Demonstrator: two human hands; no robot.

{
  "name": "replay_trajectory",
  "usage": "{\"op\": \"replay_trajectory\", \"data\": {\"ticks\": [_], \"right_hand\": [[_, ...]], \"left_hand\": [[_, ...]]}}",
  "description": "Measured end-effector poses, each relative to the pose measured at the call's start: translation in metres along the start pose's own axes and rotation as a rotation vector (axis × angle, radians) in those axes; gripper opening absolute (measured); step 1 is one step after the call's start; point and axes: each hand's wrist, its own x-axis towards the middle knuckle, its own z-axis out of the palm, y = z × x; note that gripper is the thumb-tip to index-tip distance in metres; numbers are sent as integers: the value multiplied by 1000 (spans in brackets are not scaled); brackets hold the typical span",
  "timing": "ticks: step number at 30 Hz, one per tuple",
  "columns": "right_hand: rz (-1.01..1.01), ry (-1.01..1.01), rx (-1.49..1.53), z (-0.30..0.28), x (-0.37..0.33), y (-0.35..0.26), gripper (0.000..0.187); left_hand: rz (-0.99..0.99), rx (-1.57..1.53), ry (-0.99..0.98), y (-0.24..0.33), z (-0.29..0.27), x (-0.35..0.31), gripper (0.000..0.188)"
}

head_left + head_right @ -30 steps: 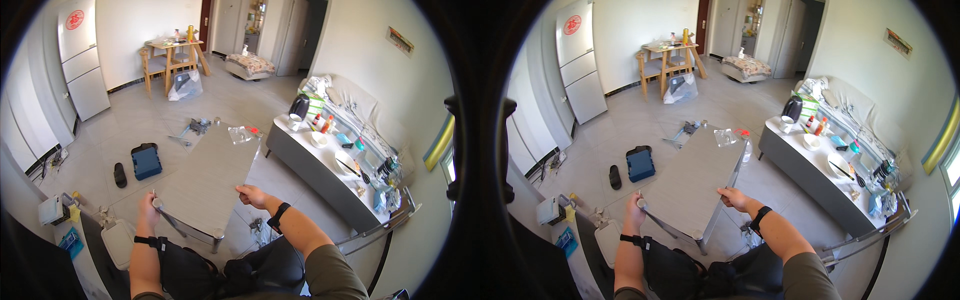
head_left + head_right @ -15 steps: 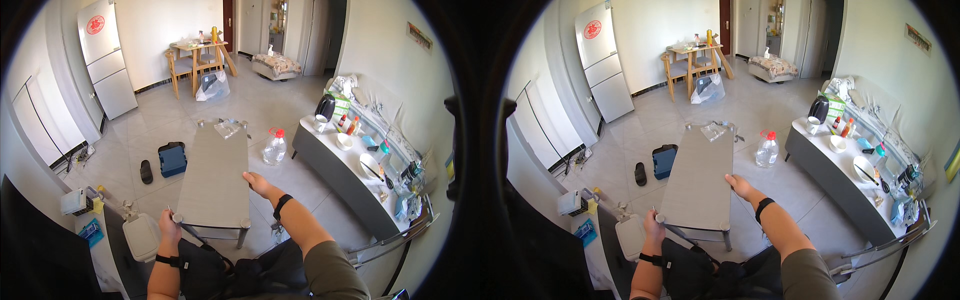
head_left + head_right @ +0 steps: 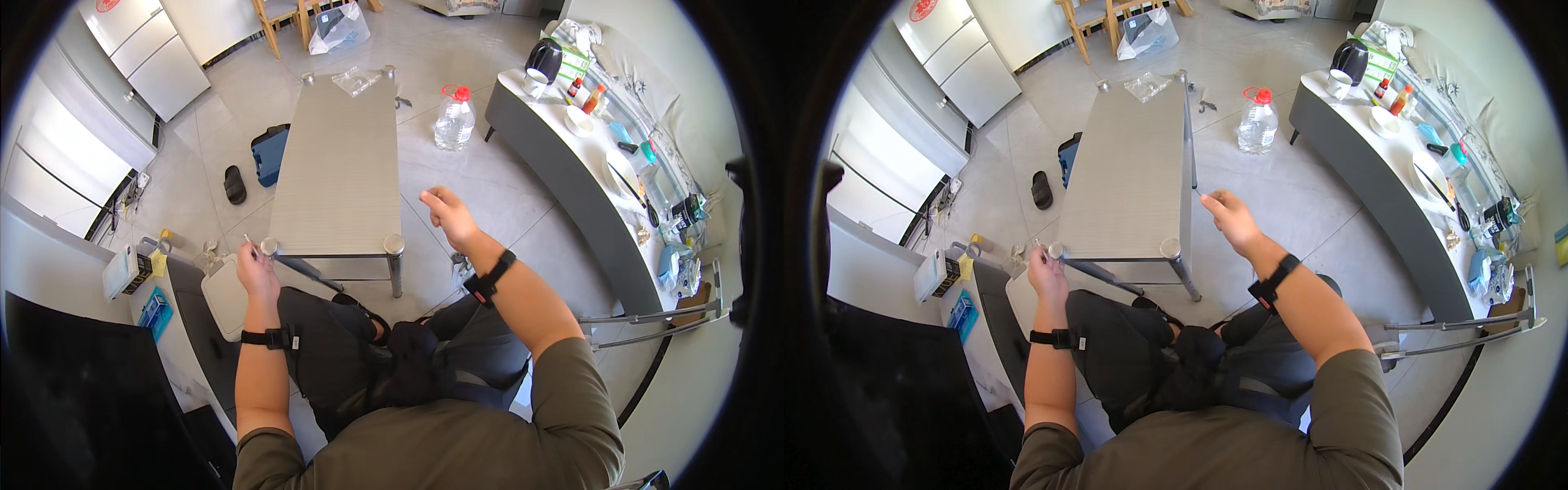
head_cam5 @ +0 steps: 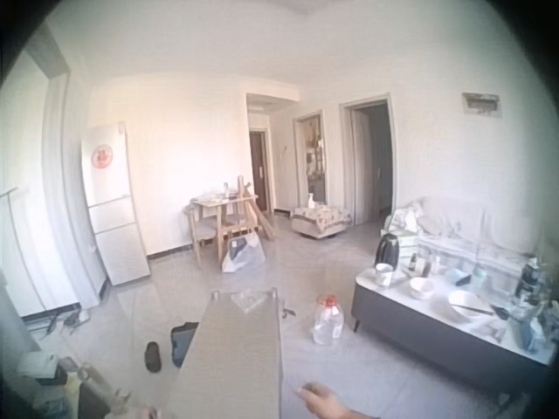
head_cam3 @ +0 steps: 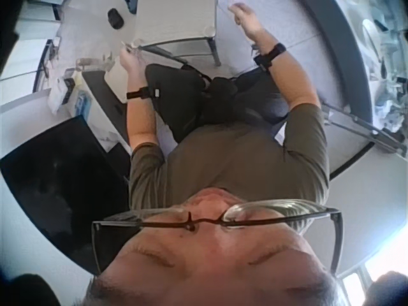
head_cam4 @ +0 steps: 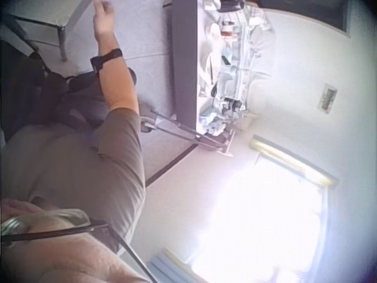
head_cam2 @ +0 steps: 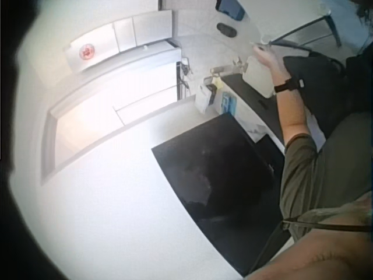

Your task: The person assembles a small table by attaching metal legs to a tabletop using an Allen key. They insert and tighten screws at each leg joint, repositioning the table as needed to access different sides.

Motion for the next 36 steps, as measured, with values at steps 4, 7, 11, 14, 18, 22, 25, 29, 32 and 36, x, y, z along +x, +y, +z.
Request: {"op": "replay_trajectory", "data": {"ticks": [4,7,11,14,18,22,25,29,32,36], "right_hand": [[53,-24,356,-5,-40,5,32],[85,18,494,2,-59,2,26],[9,-20,546,19,-71,-3,21],[11,-47,499,27,-76,-6,18],[46,6,538,25,-82,-1,16],[36,1,539,13,-91,10,17],[52,10,546,4,-93,17,18],[58,9,542,1,-91,22,18],[27,19,455,5,-88,21,18],[-147,82,130,14,-79,4,18]], "left_hand": [[286,49,-194,22,4,-27,10],[295,173,-456,42,19,-59,10],[614,911,-715,52,64,-87,7],[648,1266,-858,42,105,-90,10],[765,1486,-899,15,138,-84,11],[885,1498,-948,-4,141,-77,11],[856,1498,-930,-10,139,-76,11],[845,1492,-883,-11,139,-77,12],[702,1489,-879,-12,134,-73,11],[506,1210,-799,-10,123,-50,9]]}}
